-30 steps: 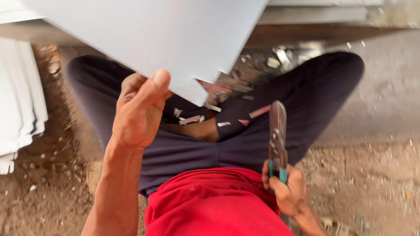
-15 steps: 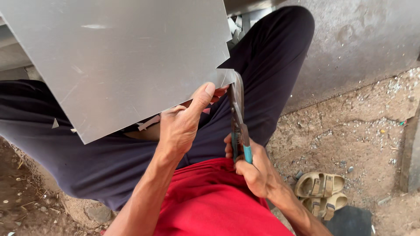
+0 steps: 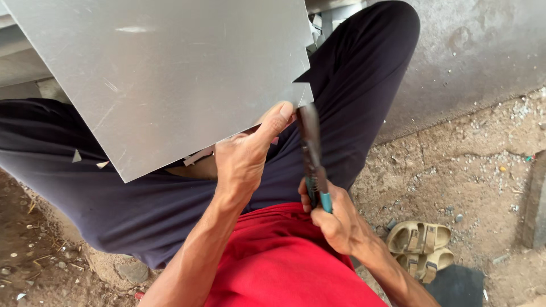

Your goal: The person cuts a piece of sheet metal using shears, removing a rectangular notch from one corner.

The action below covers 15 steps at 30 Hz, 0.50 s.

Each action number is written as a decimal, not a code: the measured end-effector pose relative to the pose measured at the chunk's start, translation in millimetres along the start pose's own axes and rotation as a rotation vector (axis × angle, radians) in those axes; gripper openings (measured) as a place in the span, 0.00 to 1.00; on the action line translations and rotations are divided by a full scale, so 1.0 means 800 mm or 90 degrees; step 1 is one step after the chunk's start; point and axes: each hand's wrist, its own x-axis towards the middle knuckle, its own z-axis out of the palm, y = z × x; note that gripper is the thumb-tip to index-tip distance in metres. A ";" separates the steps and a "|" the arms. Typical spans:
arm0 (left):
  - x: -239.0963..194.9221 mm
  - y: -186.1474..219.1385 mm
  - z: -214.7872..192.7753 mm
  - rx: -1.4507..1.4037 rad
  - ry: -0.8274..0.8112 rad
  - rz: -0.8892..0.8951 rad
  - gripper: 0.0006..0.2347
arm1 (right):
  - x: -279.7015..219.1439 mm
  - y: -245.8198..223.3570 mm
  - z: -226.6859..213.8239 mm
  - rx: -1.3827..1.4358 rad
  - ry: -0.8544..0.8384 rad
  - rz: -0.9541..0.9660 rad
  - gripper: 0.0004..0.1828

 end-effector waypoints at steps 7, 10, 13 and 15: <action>-0.004 0.008 0.004 0.000 0.003 -0.009 0.16 | -0.001 -0.014 0.002 -0.046 0.036 -0.021 0.15; -0.007 0.007 0.003 -0.033 -0.007 0.015 0.16 | 0.004 -0.005 -0.001 -0.092 0.074 -0.033 0.12; -0.023 0.009 -0.019 -0.141 0.043 0.116 0.13 | 0.002 0.005 -0.002 -0.072 0.061 0.001 0.10; -0.047 0.016 -0.062 -0.203 0.154 0.197 0.11 | 0.000 0.008 -0.004 -0.009 0.033 0.053 0.14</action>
